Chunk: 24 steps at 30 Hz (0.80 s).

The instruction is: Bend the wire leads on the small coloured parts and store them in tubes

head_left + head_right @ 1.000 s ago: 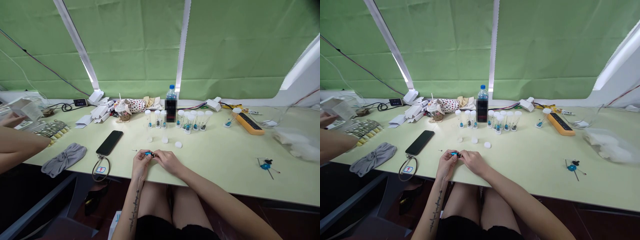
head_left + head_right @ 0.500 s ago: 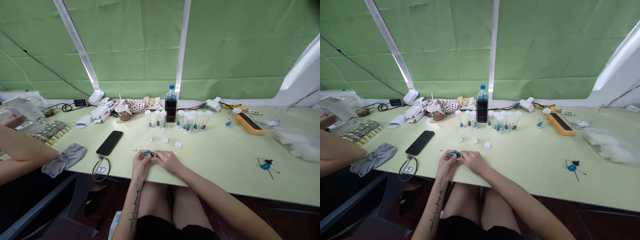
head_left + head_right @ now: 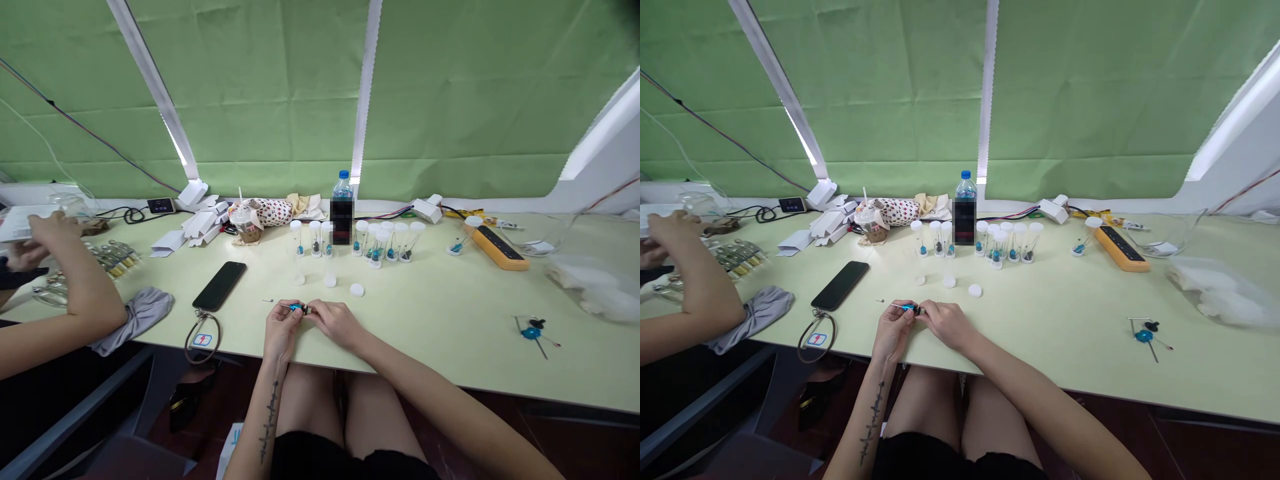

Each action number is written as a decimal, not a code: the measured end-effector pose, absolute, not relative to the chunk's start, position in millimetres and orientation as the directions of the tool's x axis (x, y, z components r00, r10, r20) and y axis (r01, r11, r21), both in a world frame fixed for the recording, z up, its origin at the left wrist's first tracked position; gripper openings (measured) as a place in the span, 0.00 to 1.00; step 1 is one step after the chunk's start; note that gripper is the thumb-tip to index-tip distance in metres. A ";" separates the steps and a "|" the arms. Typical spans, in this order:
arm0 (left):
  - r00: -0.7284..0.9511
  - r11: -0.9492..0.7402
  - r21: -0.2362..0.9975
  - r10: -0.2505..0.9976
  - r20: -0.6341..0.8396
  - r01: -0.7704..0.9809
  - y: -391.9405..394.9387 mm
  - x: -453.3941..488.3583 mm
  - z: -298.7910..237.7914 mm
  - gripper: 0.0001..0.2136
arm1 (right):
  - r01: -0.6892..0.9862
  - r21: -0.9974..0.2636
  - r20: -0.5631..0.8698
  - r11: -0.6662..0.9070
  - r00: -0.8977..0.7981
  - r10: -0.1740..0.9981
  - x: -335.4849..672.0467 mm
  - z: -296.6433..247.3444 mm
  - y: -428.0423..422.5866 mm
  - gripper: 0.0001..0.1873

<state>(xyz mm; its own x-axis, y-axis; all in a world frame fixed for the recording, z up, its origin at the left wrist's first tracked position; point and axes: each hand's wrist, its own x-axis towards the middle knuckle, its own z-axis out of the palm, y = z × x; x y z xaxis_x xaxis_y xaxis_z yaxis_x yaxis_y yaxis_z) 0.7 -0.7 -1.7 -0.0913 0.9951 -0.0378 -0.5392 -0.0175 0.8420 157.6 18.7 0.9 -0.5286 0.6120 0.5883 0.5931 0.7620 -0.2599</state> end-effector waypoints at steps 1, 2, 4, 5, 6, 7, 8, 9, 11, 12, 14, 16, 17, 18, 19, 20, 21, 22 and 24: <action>-0.091 -0.018 0.841 0.995 -0.038 -0.541 -0.7 0.7 -1.6 0.13 | 0.596 -0.256 0.589 0.761 -0.528 0.612 157.5 1.4 18.6 0.10; -0.092 -0.019 0.840 0.995 -0.037 -0.542 -0.7 0.7 -1.5 0.13 | 0.597 -0.253 0.591 0.761 -0.528 0.610 157.5 2.0 18.5 0.10; -0.092 -0.019 0.840 0.995 -0.037 -0.542 -0.9 0.9 -1.0 0.13 | 0.597 -0.247 0.593 0.763 -0.530 0.606 157.6 2.6 18.5 0.10; -0.092 -0.019 0.840 0.995 -0.036 -0.542 -1.1 1.0 -0.6 0.13 | 0.597 -0.246 0.593 0.764 -0.531 0.606 157.6 2.6 18.5 0.11; -0.090 -0.019 0.840 0.995 -0.036 -0.542 -1.4 1.2 -0.1 0.13 | 0.597 -0.247 0.592 0.763 -0.531 0.607 157.7 2.5 18.5 0.11; -0.089 -0.018 0.839 0.995 -0.036 -0.543 -1.7 1.4 0.3 0.13 | 0.598 -0.249 0.590 0.762 -0.530 0.609 157.8 2.1 18.6 0.11; -0.087 -0.017 0.839 0.995 -0.037 -0.544 -2.0 1.6 0.8 0.13 | 0.599 -0.253 0.586 0.760 -0.530 0.613 157.9 1.7 18.7 0.11; -0.088 -0.015 0.839 0.995 -0.039 -0.544 -2.3 1.7 1.3 0.13 | 0.601 -0.255 0.582 0.758 -0.530 0.616 158.0 1.3 18.7 0.11; -0.090 -0.012 0.840 0.995 -0.044 -0.543 -2.8 1.9 1.8 0.13 | 0.603 -0.255 0.577 0.755 -0.532 0.620 158.0 1.1 18.6 0.11; -0.090 -0.011 0.840 0.995 -0.046 -0.542 -2.8 1.9 1.8 0.13 | 0.605 -0.254 0.574 0.754 -0.533 0.621 157.9 1.4 18.5 0.11; -0.088 -0.011 0.842 0.995 -0.044 -0.539 -2.5 1.4 0.9 0.14 | 0.611 -0.256 0.570 0.749 -0.531 0.627 157.8 2.8 17.9 0.11; -0.084 -0.013 0.843 0.996 -0.038 -0.538 -1.7 0.5 -0.9 0.13 | 0.613 -0.264 0.564 0.745 -0.528 0.635 157.7 4.5 17.3 0.12; -0.082 -0.016 0.842 0.996 -0.034 -0.539 -1.2 0.1 -2.1 0.13 | 0.613 -0.269 0.561 0.743 -0.528 0.638 157.7 5.2 17.0 0.13; -0.082 -0.018 0.841 0.996 -0.031 -0.541 -0.7 -0.3 -3.3 0.12 | 0.612 -0.273 0.557 0.742 -0.529 0.641 157.7 5.6 16.8 0.13; -0.082 -0.020 0.839 0.996 -0.030 -0.544 -0.3 -0.7 -4.4 0.12 | 0.612 -0.276 0.552 0.741 -0.531 0.643 157.6 5.8 16.7 0.13; -0.081 -0.021 0.837 0.996 -0.027 -0.547 0.1 -0.9 -5.3 0.12 | 0.613 -0.278 0.547 0.740 -0.532 0.646 157.6 5.7 16.6 0.14; -0.078 -0.022 0.836 0.997 -0.025 -0.549 0.4 -1.0 -6.0 0.12 | 0.615 -0.279 0.542 0.737 -0.533 0.650 157.6 5.3 16.6 0.15; -0.077 -0.023 0.835 0.997 -0.023 -0.549 0.5 -1.0 -6.3 0.12 | 0.618 -0.281 0.538 0.734 -0.533 0.654 157.5 4.8 16.6 0.15; -0.074 -0.021 0.837 0.997 -0.023 -0.547 0.4 -0.6 -5.9 0.12 | 0.623 -0.280 0.531 0.730 -0.533 0.658 157.5 3.7 16.8 0.14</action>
<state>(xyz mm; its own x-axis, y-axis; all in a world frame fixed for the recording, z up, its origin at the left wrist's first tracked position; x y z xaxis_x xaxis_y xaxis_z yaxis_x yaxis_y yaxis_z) -0.6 0.4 -5.9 -0.0738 0.9970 -0.0235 -0.5472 -0.0208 0.8367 157.5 16.8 3.7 -0.5332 0.6585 0.5312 0.6232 0.7303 -0.2798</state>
